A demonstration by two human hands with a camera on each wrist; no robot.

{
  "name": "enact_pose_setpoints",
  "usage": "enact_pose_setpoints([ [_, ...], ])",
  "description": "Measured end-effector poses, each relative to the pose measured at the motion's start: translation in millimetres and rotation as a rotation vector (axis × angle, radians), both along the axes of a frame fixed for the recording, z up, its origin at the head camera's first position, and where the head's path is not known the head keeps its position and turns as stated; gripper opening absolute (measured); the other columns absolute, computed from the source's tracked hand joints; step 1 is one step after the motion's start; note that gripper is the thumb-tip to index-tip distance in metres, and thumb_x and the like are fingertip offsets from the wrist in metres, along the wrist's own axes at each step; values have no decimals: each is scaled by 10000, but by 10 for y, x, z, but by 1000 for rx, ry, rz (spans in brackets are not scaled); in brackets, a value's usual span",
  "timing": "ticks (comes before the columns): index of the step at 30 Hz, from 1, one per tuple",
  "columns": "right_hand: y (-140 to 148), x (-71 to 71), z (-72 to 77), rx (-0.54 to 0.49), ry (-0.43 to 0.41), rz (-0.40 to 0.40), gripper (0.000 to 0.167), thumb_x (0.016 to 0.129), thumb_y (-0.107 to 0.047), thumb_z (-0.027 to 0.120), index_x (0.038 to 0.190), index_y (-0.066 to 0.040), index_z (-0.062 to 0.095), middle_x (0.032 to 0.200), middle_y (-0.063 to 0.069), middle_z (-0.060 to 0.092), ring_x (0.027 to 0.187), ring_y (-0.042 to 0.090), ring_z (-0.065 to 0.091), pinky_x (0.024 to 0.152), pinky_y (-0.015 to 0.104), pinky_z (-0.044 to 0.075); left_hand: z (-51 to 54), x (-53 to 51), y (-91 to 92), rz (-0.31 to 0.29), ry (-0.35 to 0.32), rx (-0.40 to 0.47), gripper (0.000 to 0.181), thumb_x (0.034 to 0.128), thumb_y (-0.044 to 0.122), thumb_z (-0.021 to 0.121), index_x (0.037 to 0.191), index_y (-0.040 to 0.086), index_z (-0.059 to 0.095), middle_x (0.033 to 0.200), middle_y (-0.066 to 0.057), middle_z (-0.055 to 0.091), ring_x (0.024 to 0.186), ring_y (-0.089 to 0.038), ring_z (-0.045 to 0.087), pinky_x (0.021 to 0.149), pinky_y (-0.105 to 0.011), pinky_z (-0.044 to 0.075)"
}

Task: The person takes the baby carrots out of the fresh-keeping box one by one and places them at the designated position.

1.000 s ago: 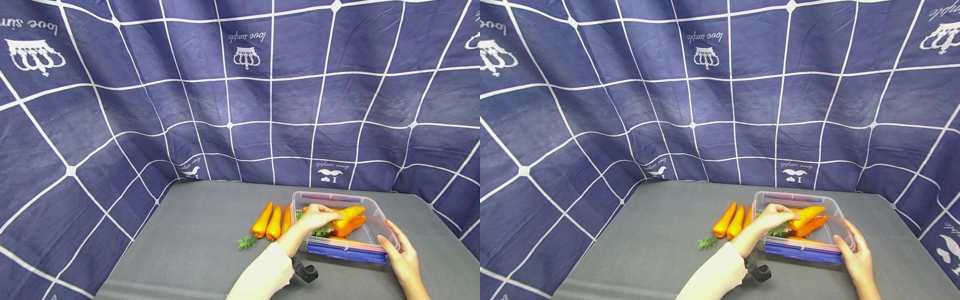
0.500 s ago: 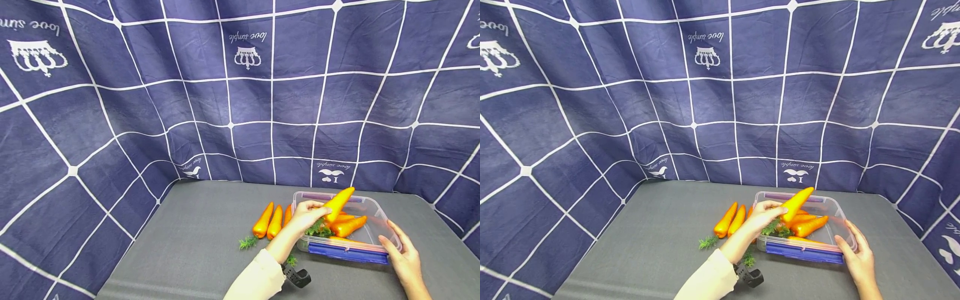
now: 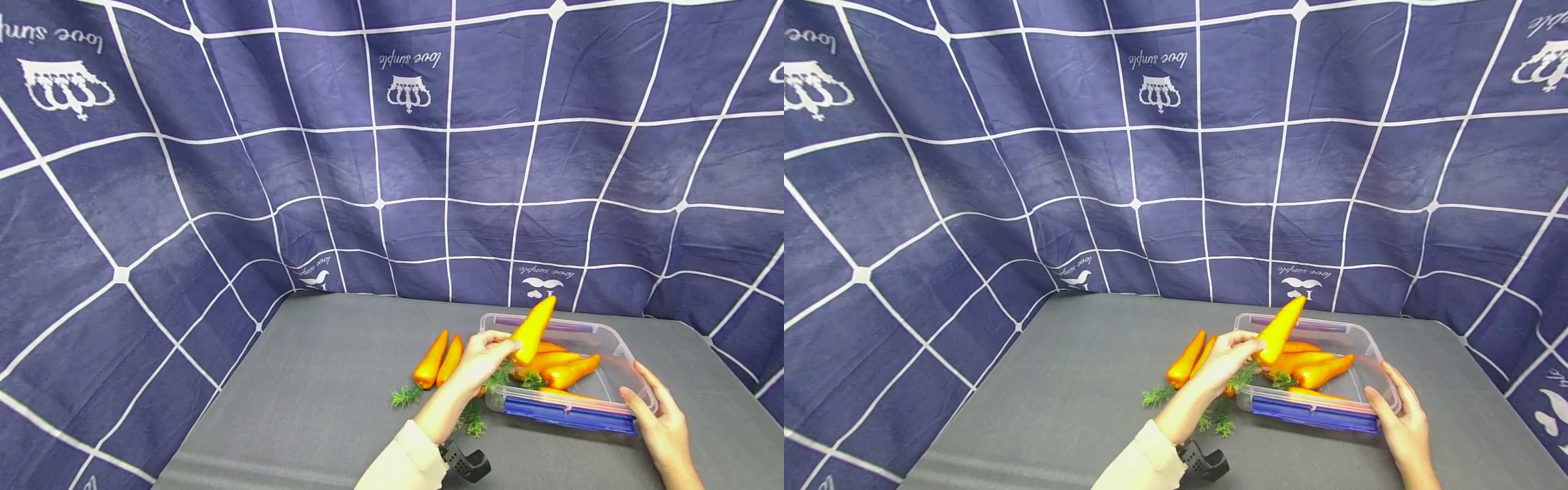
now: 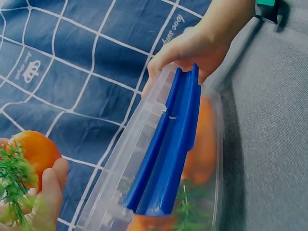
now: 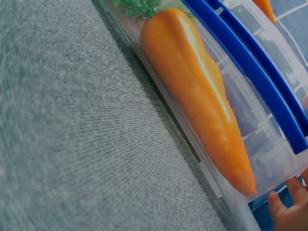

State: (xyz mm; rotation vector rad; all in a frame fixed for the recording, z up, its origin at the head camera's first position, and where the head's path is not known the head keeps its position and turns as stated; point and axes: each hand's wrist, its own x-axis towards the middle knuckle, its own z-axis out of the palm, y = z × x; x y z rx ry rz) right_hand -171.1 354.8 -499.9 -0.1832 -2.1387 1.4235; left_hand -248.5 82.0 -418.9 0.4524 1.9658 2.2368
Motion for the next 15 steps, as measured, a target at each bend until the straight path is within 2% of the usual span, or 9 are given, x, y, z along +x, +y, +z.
enact_pose_setpoints([
  [4, -16, 2, -3, -6, -2, -8, 581, 964, -90, 591, 1502, -211, 404, 1339, -300, 410, 1209, -112, 363, 929, 14, 256, -27, 27, -134, 8, 20, 9, 269, 870, 105, 657, 1047, -96, 674, 842, -61, 701, 703, -40, 582, 666, -187, 467],
  [10, -15, -2, 7, -5, -21, -8, 582, 968, -113, 591, 1505, -224, 397, 1352, -293, 403, 1213, -115, 344, 929, 4, 233, -88, 53, -366, 70, 13, 4, 262, 887, 74, 647, 1068, -115, 643, 873, -127, 698, 720, -69, 594, 663, -199, 475],
  [15, -14, 1, 9, -12, -41, -16, 587, 972, -130, 591, 1512, -232, 384, 1391, -280, 395, 1220, -119, 320, 939, -4, 202, -167, 42, -527, 121, 11, -24, 282, 893, 85, 641, 1079, -126, 630, 856, -104, 690, 722, -66, 576, 658, -204, 451],
])
